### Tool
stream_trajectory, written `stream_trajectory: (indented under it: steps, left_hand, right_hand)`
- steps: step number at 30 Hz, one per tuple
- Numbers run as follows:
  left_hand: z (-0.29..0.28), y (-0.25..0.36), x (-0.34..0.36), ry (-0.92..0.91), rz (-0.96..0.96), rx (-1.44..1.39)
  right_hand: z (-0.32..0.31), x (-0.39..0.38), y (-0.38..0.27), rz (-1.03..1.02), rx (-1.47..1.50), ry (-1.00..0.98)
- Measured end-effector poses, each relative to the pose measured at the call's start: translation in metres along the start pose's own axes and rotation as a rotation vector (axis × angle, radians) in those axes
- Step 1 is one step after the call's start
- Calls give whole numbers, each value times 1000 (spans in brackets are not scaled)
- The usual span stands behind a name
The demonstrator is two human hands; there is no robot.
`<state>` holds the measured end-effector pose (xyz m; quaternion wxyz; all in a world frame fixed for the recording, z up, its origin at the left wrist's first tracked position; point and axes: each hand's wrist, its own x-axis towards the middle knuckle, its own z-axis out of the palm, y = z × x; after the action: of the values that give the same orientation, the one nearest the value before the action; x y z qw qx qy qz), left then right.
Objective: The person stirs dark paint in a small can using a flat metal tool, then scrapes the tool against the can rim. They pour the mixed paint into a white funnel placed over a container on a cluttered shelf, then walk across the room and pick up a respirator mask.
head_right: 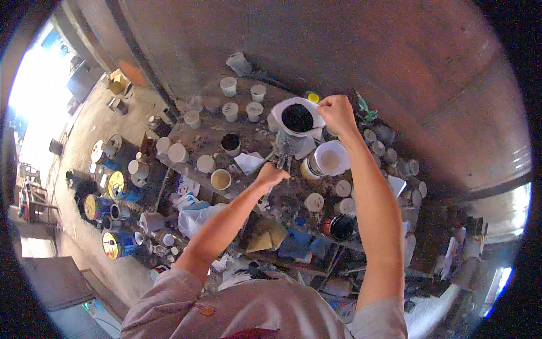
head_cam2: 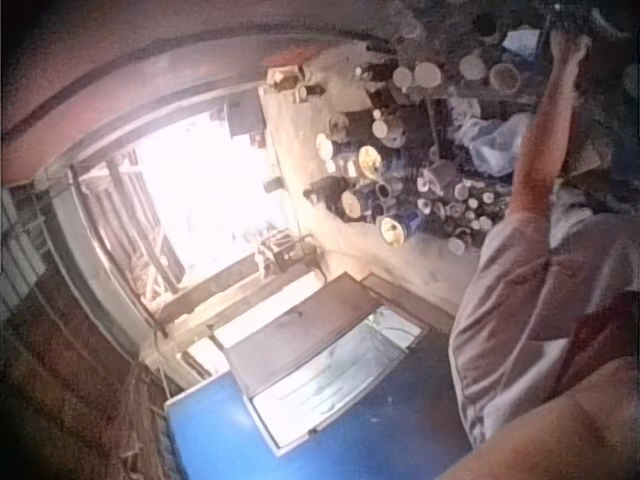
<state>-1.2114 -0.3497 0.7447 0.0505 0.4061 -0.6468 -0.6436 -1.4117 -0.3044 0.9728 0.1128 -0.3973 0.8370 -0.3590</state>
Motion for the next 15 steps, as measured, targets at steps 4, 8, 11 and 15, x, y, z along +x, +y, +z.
stream_trajectory:
  steps: [4, 8, 11, 15]
  left_hand:
    - [-7, -3, -2, -43, -54, -25]
    - [-18, -9, -12, -43, 38, -34]
    - [-25, -11, -22, -57, 65, 10]
    - [-31, -8, -39, -25, 97, 77]
  right_hand:
    - [-10, -13, -7, 39, 101, 23]
    - [-18, -28, -18, 50, 171, 55]
    - [-24, -39, -28, 100, 250, 60]
    - [-32, -54, -42, 70, 304, 81]
